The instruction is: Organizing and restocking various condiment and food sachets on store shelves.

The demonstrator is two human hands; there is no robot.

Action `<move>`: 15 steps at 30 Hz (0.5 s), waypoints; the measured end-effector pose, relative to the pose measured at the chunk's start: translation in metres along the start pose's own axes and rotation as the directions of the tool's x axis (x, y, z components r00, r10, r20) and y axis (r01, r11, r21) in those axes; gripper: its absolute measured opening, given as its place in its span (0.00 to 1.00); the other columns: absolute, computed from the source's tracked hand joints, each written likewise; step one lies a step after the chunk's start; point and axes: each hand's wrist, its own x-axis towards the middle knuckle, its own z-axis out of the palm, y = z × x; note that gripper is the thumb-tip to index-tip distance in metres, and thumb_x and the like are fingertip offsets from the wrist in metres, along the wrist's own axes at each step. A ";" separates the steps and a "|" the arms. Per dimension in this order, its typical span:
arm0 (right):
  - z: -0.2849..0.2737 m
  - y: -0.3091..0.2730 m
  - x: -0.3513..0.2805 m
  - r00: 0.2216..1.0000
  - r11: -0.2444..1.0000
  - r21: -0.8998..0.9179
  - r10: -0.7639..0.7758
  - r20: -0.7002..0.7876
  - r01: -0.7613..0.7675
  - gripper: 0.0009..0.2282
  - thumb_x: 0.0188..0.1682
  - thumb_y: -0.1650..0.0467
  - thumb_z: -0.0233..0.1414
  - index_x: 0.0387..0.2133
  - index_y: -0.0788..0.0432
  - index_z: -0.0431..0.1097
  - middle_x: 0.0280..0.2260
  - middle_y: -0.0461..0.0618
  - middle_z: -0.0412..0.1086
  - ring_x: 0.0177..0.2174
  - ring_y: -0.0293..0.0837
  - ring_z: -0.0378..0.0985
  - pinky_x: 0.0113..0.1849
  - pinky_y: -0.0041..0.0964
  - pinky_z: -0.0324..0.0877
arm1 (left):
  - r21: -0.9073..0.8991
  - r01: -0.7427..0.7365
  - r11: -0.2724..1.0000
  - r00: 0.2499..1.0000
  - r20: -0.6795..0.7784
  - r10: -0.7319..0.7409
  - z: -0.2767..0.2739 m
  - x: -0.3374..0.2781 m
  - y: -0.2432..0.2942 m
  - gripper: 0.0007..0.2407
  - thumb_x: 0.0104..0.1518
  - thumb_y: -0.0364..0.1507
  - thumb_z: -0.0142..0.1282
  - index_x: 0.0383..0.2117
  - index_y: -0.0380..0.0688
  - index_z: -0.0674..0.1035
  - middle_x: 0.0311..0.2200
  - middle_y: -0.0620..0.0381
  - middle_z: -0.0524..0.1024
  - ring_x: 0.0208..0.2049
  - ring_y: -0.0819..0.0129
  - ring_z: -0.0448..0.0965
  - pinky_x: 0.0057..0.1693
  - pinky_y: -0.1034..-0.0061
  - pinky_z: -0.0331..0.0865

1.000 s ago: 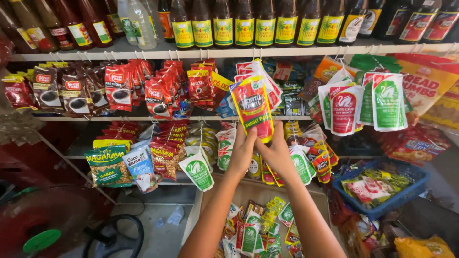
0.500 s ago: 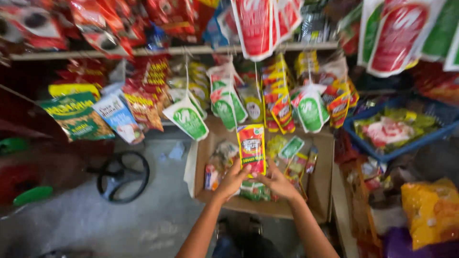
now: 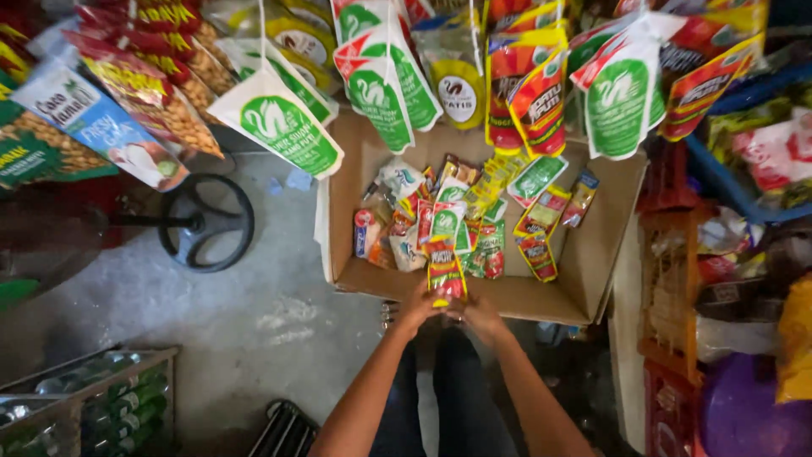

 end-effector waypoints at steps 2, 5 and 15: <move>0.007 -0.013 0.008 0.997 0.998 0.002 -0.070 -0.011 0.070 0.21 0.50 0.75 0.54 0.58 0.61 0.61 0.46 0.53 0.74 0.39 0.45 0.81 0.42 0.41 0.77 | 0.092 -0.093 0.991 0.995 -0.012 0.095 0.003 0.009 0.017 0.19 0.62 0.34 0.57 0.59 0.46 0.71 0.45 0.55 0.78 0.43 0.66 0.82 0.46 0.65 0.80; -0.007 0.000 0.036 0.978 0.980 -0.050 -0.198 -0.067 0.195 0.25 0.48 0.77 0.54 0.61 0.59 0.56 0.47 0.53 0.72 0.39 0.45 0.80 0.42 0.40 0.77 | 0.505 -0.109 0.856 0.963 -0.160 0.217 0.000 0.019 0.043 0.23 0.62 0.34 0.61 0.62 0.44 0.69 0.45 0.52 0.79 0.42 0.62 0.81 0.48 0.63 0.77; -0.044 0.057 0.053 0.937 0.942 -0.035 -0.336 -0.096 0.334 0.22 0.47 0.80 0.51 0.58 0.64 0.61 0.40 0.53 0.69 0.38 0.46 0.76 0.45 0.45 0.78 | 0.718 -0.497 0.487 0.768 0.104 0.632 -0.022 0.034 -0.003 0.23 0.54 0.24 0.64 0.58 0.41 0.73 0.54 0.44 0.76 0.52 0.53 0.76 0.53 0.65 0.71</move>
